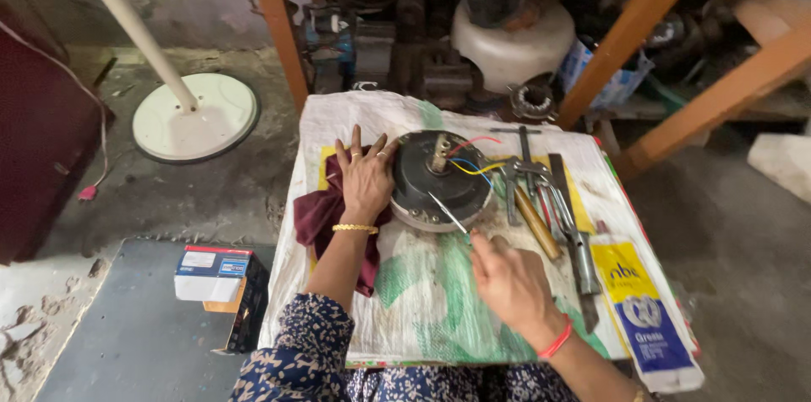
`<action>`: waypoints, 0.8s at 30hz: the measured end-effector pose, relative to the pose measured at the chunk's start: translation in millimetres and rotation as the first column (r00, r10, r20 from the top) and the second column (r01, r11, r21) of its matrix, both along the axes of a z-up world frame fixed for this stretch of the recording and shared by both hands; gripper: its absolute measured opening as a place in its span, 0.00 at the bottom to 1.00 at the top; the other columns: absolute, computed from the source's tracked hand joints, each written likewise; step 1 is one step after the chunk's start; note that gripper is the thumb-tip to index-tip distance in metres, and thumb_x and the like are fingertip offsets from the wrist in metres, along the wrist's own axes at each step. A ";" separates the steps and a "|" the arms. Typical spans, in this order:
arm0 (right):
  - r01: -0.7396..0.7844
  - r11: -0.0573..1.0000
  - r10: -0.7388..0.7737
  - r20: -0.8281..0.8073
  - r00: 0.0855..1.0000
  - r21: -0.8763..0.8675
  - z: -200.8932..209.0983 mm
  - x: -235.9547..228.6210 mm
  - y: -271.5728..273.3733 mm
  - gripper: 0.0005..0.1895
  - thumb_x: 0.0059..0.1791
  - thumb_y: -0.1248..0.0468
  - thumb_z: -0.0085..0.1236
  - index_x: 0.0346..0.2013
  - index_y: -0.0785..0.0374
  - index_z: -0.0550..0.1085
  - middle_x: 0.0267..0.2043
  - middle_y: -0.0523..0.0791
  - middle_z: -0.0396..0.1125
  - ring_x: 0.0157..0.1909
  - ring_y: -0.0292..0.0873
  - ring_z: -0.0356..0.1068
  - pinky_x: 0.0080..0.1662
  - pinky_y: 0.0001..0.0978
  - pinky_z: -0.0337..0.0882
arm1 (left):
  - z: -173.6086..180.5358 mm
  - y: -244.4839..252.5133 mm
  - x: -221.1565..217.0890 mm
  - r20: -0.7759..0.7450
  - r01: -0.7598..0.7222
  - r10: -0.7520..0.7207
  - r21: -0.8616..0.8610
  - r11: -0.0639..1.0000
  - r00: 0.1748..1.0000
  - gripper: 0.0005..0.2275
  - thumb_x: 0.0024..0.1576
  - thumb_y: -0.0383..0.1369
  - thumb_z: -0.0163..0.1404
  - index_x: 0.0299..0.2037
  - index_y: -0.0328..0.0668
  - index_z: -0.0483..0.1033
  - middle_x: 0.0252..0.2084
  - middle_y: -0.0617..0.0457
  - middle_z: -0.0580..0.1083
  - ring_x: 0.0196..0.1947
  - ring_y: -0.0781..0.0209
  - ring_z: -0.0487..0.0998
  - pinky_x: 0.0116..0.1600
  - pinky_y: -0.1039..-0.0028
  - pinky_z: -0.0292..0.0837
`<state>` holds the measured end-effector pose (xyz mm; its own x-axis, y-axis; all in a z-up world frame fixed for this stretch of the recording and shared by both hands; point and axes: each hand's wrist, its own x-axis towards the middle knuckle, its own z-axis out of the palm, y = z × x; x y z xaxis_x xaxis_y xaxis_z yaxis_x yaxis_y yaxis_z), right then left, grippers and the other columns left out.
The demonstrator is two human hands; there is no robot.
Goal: The person uses a green-handled screwdriver to loosen and remove screws from a small electric motor placed on a sack. They wipe the motor with a maroon cloth and continue adjusting internal components with the screwdriver.
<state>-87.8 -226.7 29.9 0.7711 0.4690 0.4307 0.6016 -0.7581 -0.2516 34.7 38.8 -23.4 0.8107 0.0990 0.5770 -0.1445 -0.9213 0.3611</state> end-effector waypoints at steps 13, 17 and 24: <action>0.315 0.855 -0.254 -0.196 0.947 0.413 5.2 -7.4 -58.0 0.13 0.48 0.62 0.61 0.47 0.63 0.77 0.35 0.50 0.77 0.29 0.46 0.78 0.33 0.38 0.73 | -4.5 -41.2 -37.8 0.010 -0.182 0.185 0.237 0.954 0.983 0.24 0.51 0.29 0.47 0.58 0.19 0.72 0.61 0.32 0.72 0.75 0.43 0.55 0.77 0.53 0.38; 0.217 0.857 -0.173 -0.136 0.975 0.468 13.1 -4.7 -46.6 0.14 0.48 0.63 0.61 0.47 0.64 0.77 0.37 0.51 0.77 0.36 0.45 0.80 0.36 0.34 0.75 | -0.6 -38.8 -45.0 -0.056 -0.140 0.148 0.127 0.982 0.987 0.24 0.47 0.31 0.50 0.53 0.18 0.73 0.57 0.28 0.73 0.69 0.39 0.63 0.73 0.54 0.47; 0.367 0.850 -0.294 -0.239 0.926 0.378 11.7 -3.6 -49.3 0.13 0.46 0.64 0.61 0.45 0.63 0.78 0.34 0.52 0.78 0.30 0.48 0.79 0.34 0.39 0.74 | 6.6 4.6 -23.6 -0.086 -0.137 0.115 -0.311 0.940 0.990 0.18 0.59 0.39 0.50 0.56 0.41 0.78 0.45 0.39 0.78 0.47 0.39 0.76 0.55 0.52 0.68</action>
<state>-91.4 -275.9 41.6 0.9254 -0.0166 0.3786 0.2554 -0.7108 -0.6554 11.1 43.4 -16.8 0.8145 0.3711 0.4460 -0.0010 -0.7677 0.6408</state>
